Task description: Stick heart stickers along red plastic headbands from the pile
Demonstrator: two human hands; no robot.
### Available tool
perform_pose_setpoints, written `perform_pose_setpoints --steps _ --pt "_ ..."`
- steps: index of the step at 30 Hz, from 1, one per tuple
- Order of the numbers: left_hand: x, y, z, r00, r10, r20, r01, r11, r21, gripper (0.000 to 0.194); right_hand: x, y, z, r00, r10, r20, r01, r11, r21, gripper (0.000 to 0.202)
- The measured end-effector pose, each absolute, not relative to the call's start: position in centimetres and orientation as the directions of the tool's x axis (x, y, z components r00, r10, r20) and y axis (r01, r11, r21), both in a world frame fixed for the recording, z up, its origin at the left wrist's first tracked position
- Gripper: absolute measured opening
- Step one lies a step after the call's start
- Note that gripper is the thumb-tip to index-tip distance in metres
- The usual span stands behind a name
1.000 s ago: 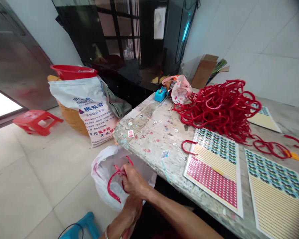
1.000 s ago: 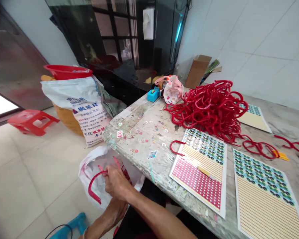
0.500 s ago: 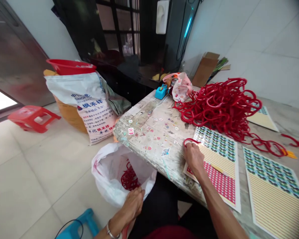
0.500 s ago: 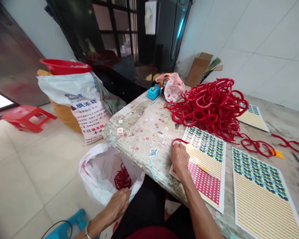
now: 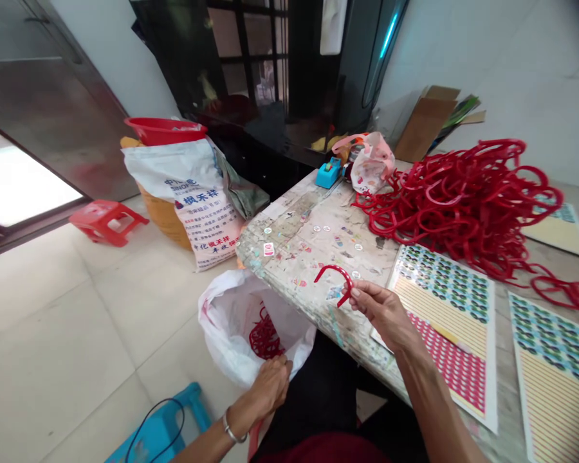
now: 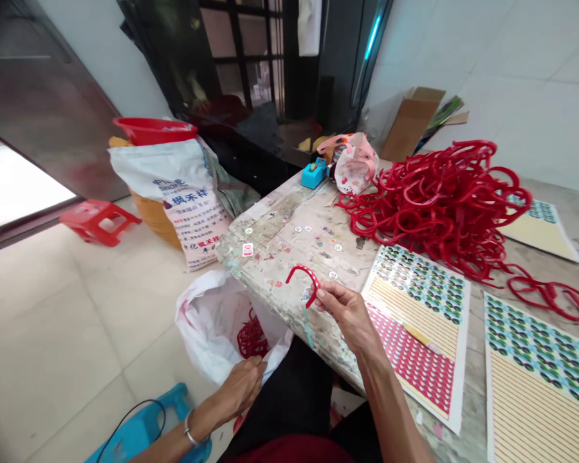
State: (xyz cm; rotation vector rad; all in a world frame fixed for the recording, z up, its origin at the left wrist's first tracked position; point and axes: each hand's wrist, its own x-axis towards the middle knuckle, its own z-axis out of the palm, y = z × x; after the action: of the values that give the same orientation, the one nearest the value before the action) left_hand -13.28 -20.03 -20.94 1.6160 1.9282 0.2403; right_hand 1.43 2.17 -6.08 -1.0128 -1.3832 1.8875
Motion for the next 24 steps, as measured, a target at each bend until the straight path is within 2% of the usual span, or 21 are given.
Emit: perform_pose_setpoints --steps 8,21,24 --pt "-13.3 -20.2 -20.4 -0.035 0.910 -0.414 0.854 0.242 0.460 0.020 -2.6 -3.1 -6.2 -0.719 0.644 -0.260 0.118 -0.255 -0.960 0.028" --pt "-12.5 -21.1 -19.7 -0.049 0.929 -0.367 0.876 0.217 0.431 0.020 -4.9 -6.9 -8.2 -0.732 0.643 -0.225 0.124 -0.198 -0.972 0.027" --pt "-12.3 -21.5 -19.7 -0.068 0.937 -0.344 0.873 0.222 0.434 0.021 -5.5 -7.5 -9.0 -0.770 0.610 -0.188 0.137 -0.130 -0.982 0.030"
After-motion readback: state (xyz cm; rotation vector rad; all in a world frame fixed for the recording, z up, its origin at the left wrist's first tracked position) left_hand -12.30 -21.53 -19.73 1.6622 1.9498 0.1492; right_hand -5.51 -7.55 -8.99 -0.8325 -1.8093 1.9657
